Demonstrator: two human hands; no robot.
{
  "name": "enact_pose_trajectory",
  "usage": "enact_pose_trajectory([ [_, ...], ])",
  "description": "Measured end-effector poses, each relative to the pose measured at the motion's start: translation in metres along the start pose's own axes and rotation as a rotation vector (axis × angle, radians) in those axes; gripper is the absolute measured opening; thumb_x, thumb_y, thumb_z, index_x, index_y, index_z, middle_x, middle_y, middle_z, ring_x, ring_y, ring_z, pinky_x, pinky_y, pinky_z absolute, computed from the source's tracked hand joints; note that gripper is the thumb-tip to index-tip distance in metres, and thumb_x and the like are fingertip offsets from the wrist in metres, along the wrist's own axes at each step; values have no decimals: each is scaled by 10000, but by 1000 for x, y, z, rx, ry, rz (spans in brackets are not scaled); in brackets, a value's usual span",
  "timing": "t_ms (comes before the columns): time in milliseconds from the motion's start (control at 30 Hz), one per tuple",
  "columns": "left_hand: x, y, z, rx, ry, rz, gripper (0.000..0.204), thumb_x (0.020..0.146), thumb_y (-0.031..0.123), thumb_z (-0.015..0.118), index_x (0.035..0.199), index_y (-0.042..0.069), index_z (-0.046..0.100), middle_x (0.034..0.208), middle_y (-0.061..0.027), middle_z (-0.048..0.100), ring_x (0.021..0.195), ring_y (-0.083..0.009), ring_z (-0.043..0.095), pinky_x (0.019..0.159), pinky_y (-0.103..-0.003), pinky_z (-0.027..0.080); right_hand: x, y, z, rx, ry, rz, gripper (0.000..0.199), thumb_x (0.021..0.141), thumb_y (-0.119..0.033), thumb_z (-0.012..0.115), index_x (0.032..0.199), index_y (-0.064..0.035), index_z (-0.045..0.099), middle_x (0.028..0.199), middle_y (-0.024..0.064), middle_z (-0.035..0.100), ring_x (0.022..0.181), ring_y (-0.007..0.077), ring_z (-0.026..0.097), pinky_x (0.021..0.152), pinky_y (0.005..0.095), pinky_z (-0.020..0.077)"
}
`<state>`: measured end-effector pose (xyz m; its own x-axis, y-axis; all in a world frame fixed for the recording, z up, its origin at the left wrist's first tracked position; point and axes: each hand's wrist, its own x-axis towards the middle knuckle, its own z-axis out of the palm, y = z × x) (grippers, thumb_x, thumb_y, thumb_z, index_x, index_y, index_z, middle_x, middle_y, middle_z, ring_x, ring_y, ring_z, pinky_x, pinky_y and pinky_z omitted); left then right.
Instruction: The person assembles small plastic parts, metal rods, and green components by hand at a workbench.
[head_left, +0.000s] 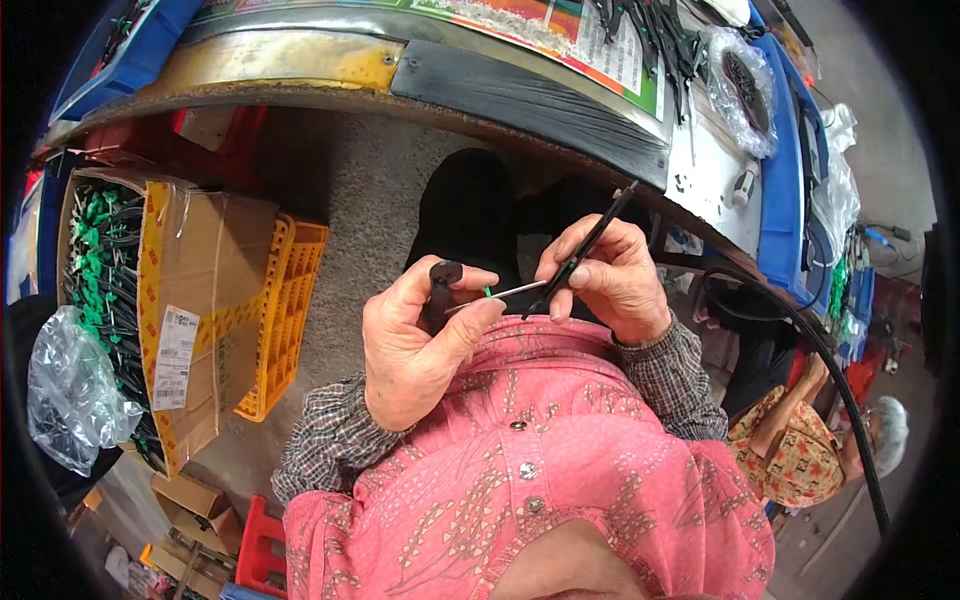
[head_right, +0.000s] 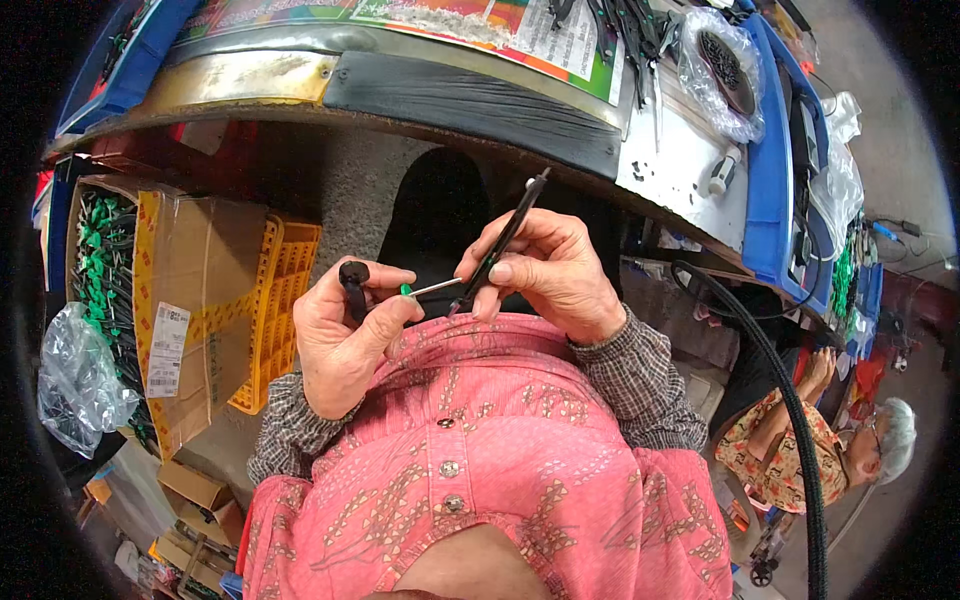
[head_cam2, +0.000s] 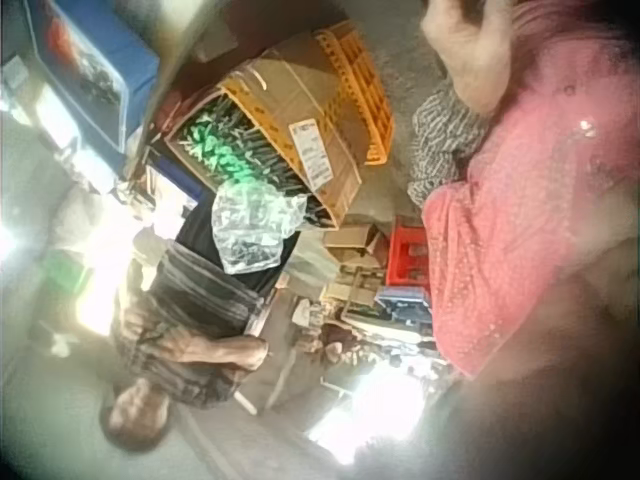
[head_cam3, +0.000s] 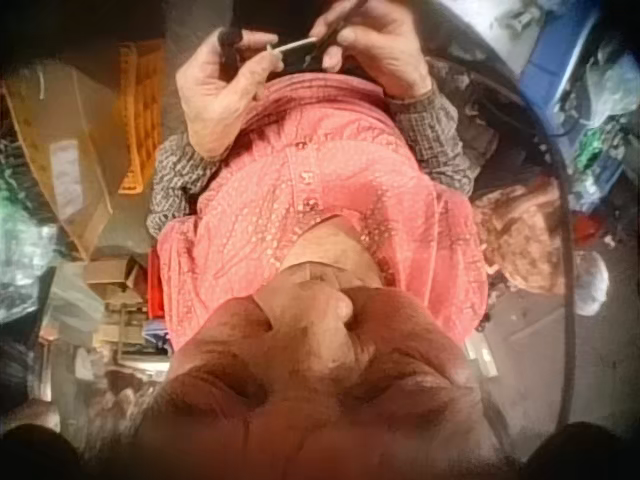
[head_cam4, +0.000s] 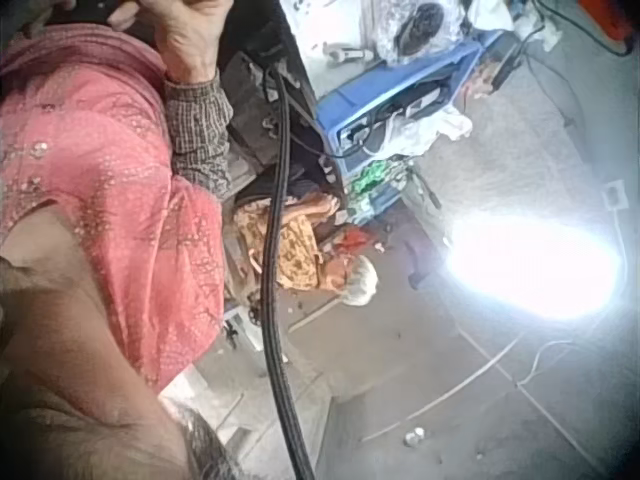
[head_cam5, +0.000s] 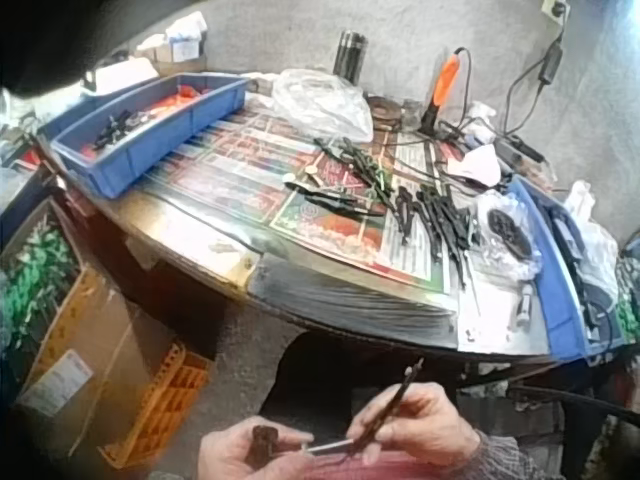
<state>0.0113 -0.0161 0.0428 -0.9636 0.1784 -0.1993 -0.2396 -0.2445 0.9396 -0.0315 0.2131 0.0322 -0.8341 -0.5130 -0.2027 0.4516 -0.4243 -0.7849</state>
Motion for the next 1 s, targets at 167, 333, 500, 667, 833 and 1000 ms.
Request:
enact_pose_trajectory([
  [167, 5, -7, 1, 17, -17, -13, 158, 848, 14, 681, 992, -14, 623, 777, -14, 629, 684, -41, 582, 612, -182, 456, -1, 13, -6, 59, 25, 9, 218, 850, -13, 647, 1054, 37, 588, 961, 222, 659, 716, 252, 694, 646, 325, 592],
  [333, 10, -12, 4, -12, -7, -51, 153, 841, 17, 688, 979, -11, 628, 799, -31, 660, 732, -62, 617, 653, -201, 482, -2, 20, -11, 92, 82, 13, 210, 848, -18, 654, 1041, 33, 590, 964, 223, 655, 729, 254, 695, 656, 332, 592],
  [500, 13, -19, 5, 82, 17, -49, 175, 817, 23, 711, 968, -8, 629, 784, -35, 660, 723, -62, 620, 643, -208, 490, -1, 24, -15, 85, 76, -7, 206, 842, -30, 664, 1025, 34, 591, 980, 214, 639, 735, 251, 694, 660, 329, 591],
  [667, 13, -19, 9, 135, 25, -22, 191, 805, 29, 723, 968, -8, 629, 778, -43, 658, 716, -63, 621, 634, -205, 488, -1, 25, -15, 82, 74, -11, 199, 840, -33, 666, 1010, 39, 594, 988, 206, 627, 735, 243, 692, 659, 322, 592],
  [833, 15, -23, 9, 283, 24, 143, 205, 790, 23, 729, 967, -7, 632, 774, -54, 653, 681, -71, 615, 617, -207, 483, -1, 27, -15, 54, 83, -12, 188, 836, -10, 659, 1004, 44, 594, 980, 201, 626, 744, 235, 690, 668, 317, 590],
  [1000, 16, -24, 10, 307, 41, 205, 208, 783, 18, 731, 966, -8, 634, 762, -56, 651, 656, -68, 605, 592, -209, 474, -1, 26, -12, 9, 96, -12, 172, 838, 19, 636, 1001, 54, 593, 978, 193, 625, 746, 239, 689, 677, 316, 588],
])
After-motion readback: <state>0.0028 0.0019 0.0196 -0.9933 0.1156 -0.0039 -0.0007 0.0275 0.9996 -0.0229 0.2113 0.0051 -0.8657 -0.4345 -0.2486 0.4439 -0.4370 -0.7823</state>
